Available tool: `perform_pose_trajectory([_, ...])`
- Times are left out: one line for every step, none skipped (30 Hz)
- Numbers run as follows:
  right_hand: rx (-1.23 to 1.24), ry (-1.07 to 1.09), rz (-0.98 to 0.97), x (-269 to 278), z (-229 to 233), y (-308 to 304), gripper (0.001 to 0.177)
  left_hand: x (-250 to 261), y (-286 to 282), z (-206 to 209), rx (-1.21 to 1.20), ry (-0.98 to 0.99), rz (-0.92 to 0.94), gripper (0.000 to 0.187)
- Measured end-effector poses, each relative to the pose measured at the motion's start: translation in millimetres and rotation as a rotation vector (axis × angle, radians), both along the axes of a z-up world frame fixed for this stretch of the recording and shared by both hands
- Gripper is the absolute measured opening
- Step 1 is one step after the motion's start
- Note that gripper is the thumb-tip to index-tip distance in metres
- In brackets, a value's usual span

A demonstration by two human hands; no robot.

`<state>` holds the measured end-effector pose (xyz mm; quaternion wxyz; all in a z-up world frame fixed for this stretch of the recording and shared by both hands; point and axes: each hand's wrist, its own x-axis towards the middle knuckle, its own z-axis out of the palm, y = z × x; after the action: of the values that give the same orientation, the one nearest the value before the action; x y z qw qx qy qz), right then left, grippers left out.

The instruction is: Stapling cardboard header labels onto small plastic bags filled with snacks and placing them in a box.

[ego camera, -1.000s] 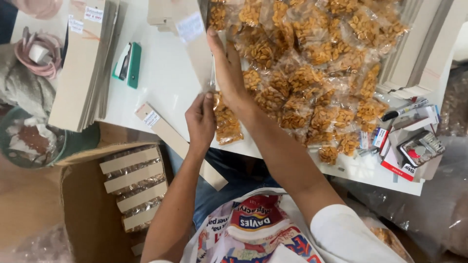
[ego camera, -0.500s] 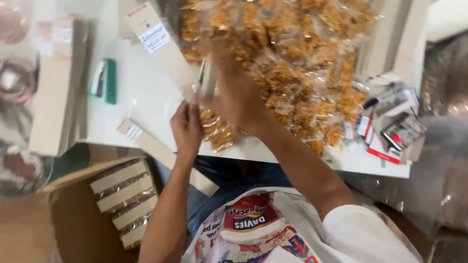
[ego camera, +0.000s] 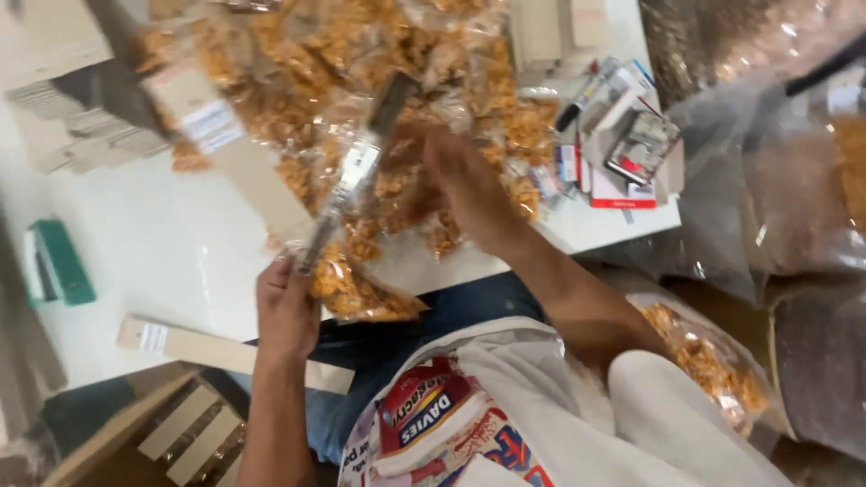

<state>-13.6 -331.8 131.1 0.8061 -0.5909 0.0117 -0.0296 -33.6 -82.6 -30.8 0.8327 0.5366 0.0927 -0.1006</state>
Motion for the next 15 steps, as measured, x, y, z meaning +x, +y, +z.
perform_pose_trajectory([-0.003,0.003,-0.011,-17.1,-33.7,-25.1,0.052,1.2,-2.6,8.0,-0.003,0.003,-0.011,0.011])
perform_pose_trajectory([-0.395,-0.031,-0.060,-34.6,-67.1,-49.2,0.037,2.7,-4.4,16.0,0.016,0.019,0.024,0.012])
perform_pose_trajectory([-0.785,-0.063,-0.099,-51.7,-100.2,-72.5,0.024,3.0,-5.1,24.7,0.037,0.036,0.067,0.014])
perform_pose_trajectory([-0.786,-0.059,-0.101,-72.8,-111.8,-92.3,0.024,2.6,-2.6,23.9,0.036,0.039,0.064,0.014])
perform_pose_trajectory([-1.051,-0.010,-0.211,-93.9,-123.9,-110.7,0.017,1.7,1.3,23.4,0.069,0.051,0.100,0.013])
perform_pose_trajectory([-1.315,0.042,-0.323,-115.4,-135.8,-128.9,0.011,0.6,5.3,23.1,0.101,0.063,0.137,0.013])
perform_pose_trajectory([-1.316,0.043,-0.327,-127.5,-140.6,-138.5,0.011,1.4,5.3,27.2,0.100,0.062,0.133,0.013])
perform_pose_trajectory([-1.546,0.062,-0.384,-140.0,-145.2,-148.2,0.010,1.8,5.2,31.4,0.113,0.070,0.143,0.012])
perform_pose_trajectory([-1.776,0.087,-0.439,-155.1,-149.6,-157.3,0.010,0.6,5.4,35.6,0.128,0.081,0.152,0.012])
perform_pose_trajectory([-1.778,0.092,-0.442,-154.1,-155.1,-158.7,0.010,-0.4,3.3,36.4,0.127,0.082,0.146,0.012])
perform_pose_trajectory([-1.831,0.030,-0.479,-151.9,-161.0,-159.7,0.017,-0.1,1.6,37.4,0.112,0.080,0.158,0.011])
perform_pose_trajectory([-1.883,-0.034,-0.517,-149.7,-166.5,-160.3,0.023,0.3,0.2,38.8,0.097,0.078,0.169,0.010])
perform_pose_trajectory([-1.881,-0.036,-0.522,-143.2,-161.5,-157.1,0.023,-1.5,1.3,33.5,0.097,0.074,0.168,0.010])
perform_pose_trajectory([-1.835,-0.023,-0.486,-136.6,-156.2,-153.3,0.029,-3.1,3.1,28.5,0.114,0.073,0.166,0.011])
perform_pose_trajectory([-1.788,-0.015,-0.446,-128.9,-150.7,-148.8,0.035,-5.3,6.0,23.8,0.131,0.074,0.168,0.011])
